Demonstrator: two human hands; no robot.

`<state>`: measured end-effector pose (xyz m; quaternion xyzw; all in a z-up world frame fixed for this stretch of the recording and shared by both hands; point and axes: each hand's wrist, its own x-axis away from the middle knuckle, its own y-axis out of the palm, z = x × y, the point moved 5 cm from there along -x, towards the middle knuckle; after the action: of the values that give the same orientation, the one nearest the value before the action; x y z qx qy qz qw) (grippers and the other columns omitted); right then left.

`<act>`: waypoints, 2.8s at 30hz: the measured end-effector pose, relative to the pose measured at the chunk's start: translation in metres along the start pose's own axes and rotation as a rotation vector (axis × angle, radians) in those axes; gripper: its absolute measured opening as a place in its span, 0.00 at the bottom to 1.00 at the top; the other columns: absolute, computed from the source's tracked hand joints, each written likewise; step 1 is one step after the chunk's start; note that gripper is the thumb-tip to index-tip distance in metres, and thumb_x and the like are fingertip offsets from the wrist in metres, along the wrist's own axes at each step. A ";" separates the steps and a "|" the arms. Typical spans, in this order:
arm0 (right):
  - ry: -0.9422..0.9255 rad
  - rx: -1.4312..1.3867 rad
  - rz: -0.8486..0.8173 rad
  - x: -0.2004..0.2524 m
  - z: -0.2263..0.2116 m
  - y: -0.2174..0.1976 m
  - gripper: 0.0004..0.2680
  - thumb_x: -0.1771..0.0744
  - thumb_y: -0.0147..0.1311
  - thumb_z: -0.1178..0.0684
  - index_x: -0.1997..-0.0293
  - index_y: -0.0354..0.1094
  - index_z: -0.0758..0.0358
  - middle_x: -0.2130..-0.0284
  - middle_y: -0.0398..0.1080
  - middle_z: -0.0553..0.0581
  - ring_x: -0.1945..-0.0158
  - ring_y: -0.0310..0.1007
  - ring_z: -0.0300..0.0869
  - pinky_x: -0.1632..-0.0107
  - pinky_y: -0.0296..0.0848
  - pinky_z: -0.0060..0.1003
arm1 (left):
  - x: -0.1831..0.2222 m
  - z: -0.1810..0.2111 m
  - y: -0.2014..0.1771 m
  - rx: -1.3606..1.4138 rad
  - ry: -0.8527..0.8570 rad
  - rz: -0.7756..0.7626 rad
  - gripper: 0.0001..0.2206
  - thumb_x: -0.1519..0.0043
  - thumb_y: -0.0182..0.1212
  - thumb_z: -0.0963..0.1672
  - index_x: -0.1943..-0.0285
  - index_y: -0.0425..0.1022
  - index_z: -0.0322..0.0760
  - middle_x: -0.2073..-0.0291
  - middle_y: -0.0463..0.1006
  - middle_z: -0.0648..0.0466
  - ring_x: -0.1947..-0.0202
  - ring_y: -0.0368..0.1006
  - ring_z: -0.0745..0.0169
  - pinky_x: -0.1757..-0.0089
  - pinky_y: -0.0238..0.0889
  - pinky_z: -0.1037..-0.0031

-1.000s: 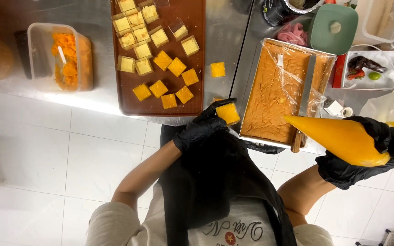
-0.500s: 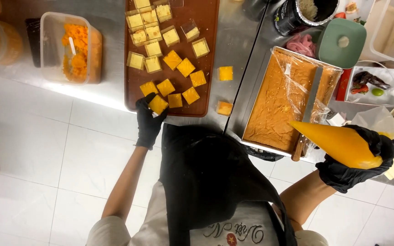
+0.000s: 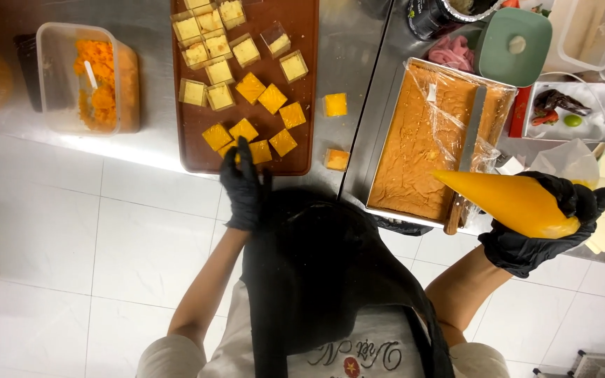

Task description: Applying cream filling and various toppings to small sponge cake pieces.

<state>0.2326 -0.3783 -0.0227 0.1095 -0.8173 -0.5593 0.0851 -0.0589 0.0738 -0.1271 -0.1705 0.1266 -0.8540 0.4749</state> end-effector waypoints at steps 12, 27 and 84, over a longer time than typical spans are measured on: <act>-0.335 0.689 0.057 0.002 -0.036 0.015 0.15 0.32 0.46 0.43 0.39 0.68 0.52 0.43 0.71 0.49 0.38 0.72 0.44 0.34 0.69 0.45 | 0.001 -0.032 0.190 -0.654 0.745 -0.822 0.29 0.44 0.71 0.44 0.34 0.64 0.39 0.41 0.70 0.45 0.40 0.66 0.40 0.41 0.64 0.55; -0.088 0.246 0.127 0.024 0.056 0.055 0.10 0.19 0.36 0.46 0.43 0.66 0.51 0.48 0.69 0.49 0.45 0.66 0.42 0.29 0.58 0.39 | 0.057 0.103 0.126 0.452 0.131 -0.920 0.33 0.41 0.73 0.42 0.28 0.60 0.35 0.39 0.72 0.51 0.41 0.72 0.62 0.44 0.72 0.72; -0.306 0.481 0.065 0.049 0.123 0.162 0.24 0.31 0.23 0.36 0.80 0.70 0.45 0.92 0.57 0.49 0.84 0.59 0.45 0.65 0.68 0.50 | 0.053 0.142 0.076 0.165 0.721 -0.561 0.34 0.45 0.78 0.41 0.31 0.63 0.30 0.35 0.69 0.39 0.34 0.69 0.41 0.36 0.63 0.60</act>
<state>0.1403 -0.2250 0.0851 0.0146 -0.9330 -0.3562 -0.0497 0.0324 -0.0184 -0.0178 0.1480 0.1640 -0.9615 0.1634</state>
